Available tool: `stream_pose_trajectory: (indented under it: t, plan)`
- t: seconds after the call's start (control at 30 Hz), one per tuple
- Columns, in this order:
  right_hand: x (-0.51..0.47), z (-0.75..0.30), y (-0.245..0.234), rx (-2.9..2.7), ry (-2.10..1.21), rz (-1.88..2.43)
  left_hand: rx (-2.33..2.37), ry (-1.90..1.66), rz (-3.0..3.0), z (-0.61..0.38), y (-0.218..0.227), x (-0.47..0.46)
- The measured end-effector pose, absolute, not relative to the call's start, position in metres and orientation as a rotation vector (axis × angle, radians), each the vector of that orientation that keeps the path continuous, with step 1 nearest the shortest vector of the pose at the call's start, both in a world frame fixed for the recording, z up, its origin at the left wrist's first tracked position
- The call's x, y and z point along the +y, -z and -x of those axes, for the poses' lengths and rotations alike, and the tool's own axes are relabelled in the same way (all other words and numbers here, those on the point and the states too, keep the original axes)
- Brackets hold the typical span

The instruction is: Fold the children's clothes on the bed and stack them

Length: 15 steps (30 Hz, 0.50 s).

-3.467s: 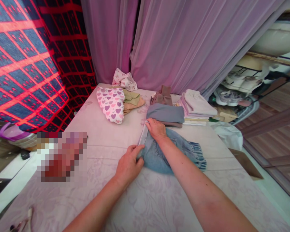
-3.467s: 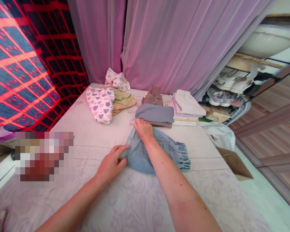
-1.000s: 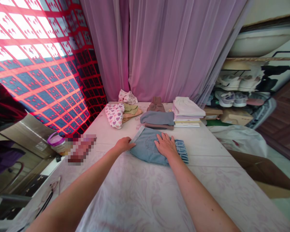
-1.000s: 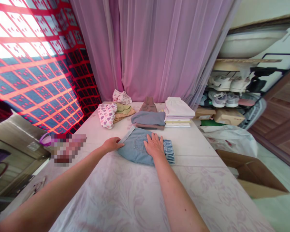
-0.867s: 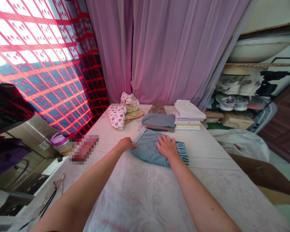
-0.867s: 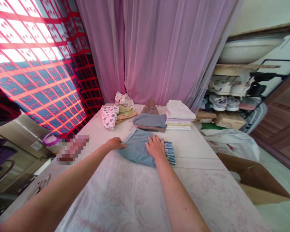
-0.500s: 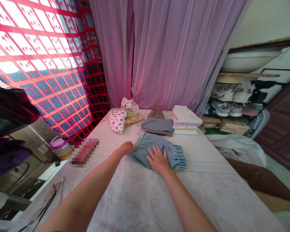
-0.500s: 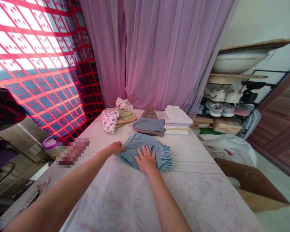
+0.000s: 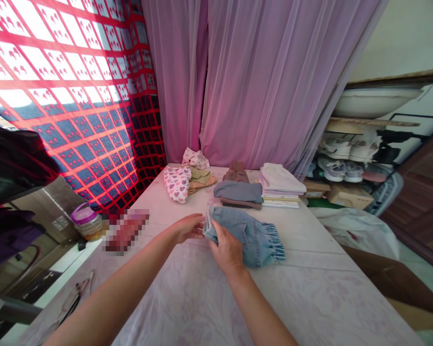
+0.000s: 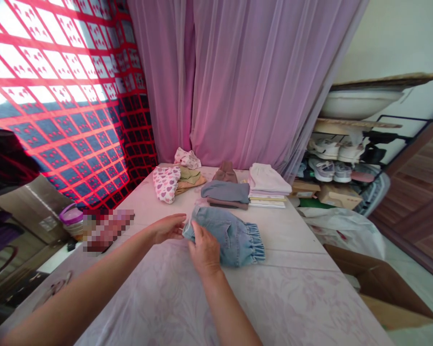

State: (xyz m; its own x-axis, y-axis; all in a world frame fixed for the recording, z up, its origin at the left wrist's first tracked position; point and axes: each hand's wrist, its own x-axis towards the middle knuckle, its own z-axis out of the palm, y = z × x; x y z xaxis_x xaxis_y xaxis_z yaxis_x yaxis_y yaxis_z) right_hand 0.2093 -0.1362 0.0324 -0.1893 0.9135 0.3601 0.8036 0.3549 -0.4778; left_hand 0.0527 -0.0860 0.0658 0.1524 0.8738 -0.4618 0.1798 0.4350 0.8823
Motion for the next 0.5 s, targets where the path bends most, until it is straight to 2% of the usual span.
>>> stream_pose_trajectory:
  t: [0.1,0.2,0.3,0.5]
  plan:
    - [-0.125,-0.230,-0.052,-1.916,-0.306,1.472,1.320,-0.710,-1.265,-0.041,-0.065,-0.084]
    - [-0.119,-0.252,-0.081,-1.893,-0.445,1.397,1.346,-0.800,-1.808,-0.039,-0.061,-0.079]
    - [-0.118,-0.270,-0.107,-1.908,-0.598,1.244,1.372,-0.721,-2.130,-0.045,-0.064,-0.074]
    - [-0.109,-0.304,-0.145,-1.859,-0.736,1.082,1.134,-0.600,-2.080,-0.042,-0.088,-0.069]
